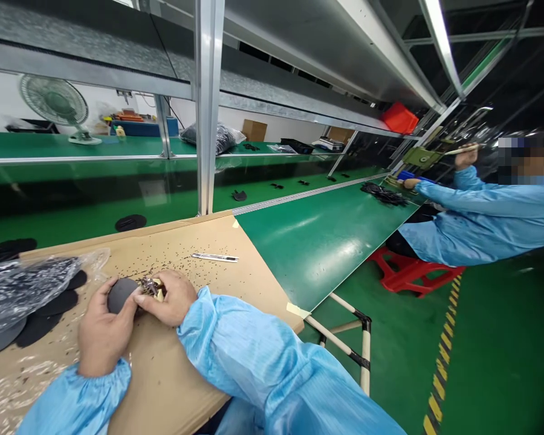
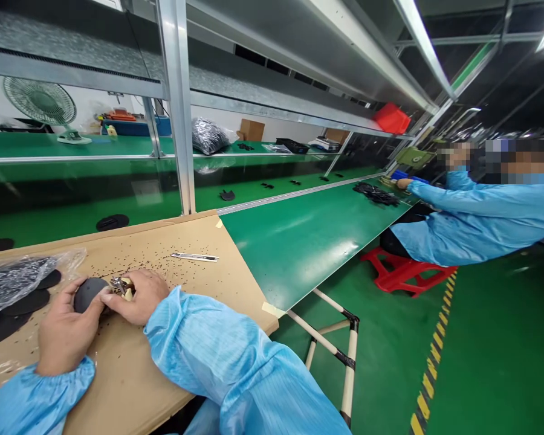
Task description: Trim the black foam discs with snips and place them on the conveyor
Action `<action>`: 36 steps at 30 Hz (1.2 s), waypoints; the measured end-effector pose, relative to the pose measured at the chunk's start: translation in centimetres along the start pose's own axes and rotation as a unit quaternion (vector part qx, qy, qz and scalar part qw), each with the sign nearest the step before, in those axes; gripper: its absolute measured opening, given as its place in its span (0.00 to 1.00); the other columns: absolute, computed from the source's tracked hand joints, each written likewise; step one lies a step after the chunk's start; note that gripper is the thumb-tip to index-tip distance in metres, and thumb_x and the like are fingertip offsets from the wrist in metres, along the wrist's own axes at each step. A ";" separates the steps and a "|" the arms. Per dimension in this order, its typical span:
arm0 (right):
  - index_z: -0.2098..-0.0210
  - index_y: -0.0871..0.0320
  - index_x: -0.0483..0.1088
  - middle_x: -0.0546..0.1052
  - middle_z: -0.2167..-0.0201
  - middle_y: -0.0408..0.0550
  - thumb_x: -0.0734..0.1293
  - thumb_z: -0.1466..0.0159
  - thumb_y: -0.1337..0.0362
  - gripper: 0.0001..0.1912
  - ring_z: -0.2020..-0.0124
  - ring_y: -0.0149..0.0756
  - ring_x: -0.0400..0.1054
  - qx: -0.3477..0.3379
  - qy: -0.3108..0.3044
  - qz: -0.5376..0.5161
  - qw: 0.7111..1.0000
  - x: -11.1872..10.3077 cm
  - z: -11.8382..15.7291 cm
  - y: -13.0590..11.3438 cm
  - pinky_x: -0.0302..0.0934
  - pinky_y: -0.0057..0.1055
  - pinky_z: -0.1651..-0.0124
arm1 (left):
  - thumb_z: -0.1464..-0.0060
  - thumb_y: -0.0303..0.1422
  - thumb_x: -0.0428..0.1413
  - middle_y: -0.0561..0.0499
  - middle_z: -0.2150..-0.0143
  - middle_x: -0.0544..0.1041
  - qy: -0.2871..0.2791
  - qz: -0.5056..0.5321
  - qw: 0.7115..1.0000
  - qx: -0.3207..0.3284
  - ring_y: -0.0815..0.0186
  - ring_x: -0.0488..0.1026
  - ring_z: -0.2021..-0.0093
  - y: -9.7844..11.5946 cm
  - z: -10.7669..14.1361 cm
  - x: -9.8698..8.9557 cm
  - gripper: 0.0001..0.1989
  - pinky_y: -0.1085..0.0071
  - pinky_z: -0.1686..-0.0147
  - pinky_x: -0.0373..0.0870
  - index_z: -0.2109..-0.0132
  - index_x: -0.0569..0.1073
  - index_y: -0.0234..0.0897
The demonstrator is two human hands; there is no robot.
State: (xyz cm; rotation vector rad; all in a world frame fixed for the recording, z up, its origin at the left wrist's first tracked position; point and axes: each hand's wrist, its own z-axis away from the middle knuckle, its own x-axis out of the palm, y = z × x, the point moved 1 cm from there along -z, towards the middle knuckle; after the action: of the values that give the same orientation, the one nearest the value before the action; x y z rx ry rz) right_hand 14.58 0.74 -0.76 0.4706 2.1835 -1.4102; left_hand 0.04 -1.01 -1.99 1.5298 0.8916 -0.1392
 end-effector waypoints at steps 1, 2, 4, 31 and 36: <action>0.63 0.55 0.67 0.71 0.66 0.43 0.69 0.42 0.48 0.18 0.62 0.34 0.66 0.001 -0.002 -0.001 1.000 -0.1 0.0 -0.1 0.59 0.30 0.57 | 0.53 0.47 0.57 0.46 0.49 0.74 0.004 0.008 1.000 0.001 0.50 0.72 0.51 0.0 0.0 0.0 0.30 0.53 0.49 0.69 0.43 0.68 0.42; 0.63 0.55 0.67 0.71 0.66 0.43 0.69 0.43 0.47 0.18 0.62 0.34 0.65 0.002 -0.005 -0.001 1.000 -0.1 0.0 -0.2 0.59 0.30 0.56 | 0.52 0.47 0.57 0.46 0.49 0.74 0.006 0.015 1.000 0.002 0.51 0.72 0.51 0.0 0.1 0.0 0.30 0.53 0.49 0.68 0.43 0.68 0.42; 0.63 0.55 0.67 0.70 0.67 0.42 0.69 0.43 0.47 0.19 0.62 0.34 0.65 0.005 -0.008 -0.001 1.000 -0.2 0.0 -0.3 0.59 0.30 0.56 | 0.52 0.48 0.56 0.46 0.49 0.74 0.009 0.027 1.000 0.004 0.52 0.72 0.50 0.1 0.1 0.0 0.30 0.54 0.48 0.68 0.43 0.68 0.41; 0.58 0.56 0.69 0.73 0.63 0.46 0.71 0.45 0.48 0.23 0.59 0.36 0.67 -0.028 -0.012 -0.001 1.000 0.2 -0.1 0.3 0.59 0.31 0.54 | 0.49 0.53 0.54 0.51 0.68 0.72 -0.030 0.285 0.957 -0.044 0.67 0.70 0.73 -0.1 -0.1 0.4 0.32 0.72 0.76 0.71 0.43 0.64 0.38; 0.59 0.57 0.70 0.72 0.65 0.45 0.72 0.46 0.48 0.23 0.61 0.36 0.66 -0.027 -0.017 -0.004 0.999 0.2 -0.3 0.4 0.59 0.31 0.56 | 0.45 0.54 0.49 0.51 0.69 0.72 -0.039 0.273 0.960 -0.042 0.68 0.68 0.76 -0.6 -0.1 0.6 0.28 0.72 0.78 0.69 0.48 0.68 0.37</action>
State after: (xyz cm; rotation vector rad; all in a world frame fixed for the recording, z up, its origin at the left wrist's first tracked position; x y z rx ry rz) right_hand 14.56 1.15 -1.03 0.4167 2.1929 -1.3507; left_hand 0.05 -0.69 -2.81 1.6230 0.3834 0.2362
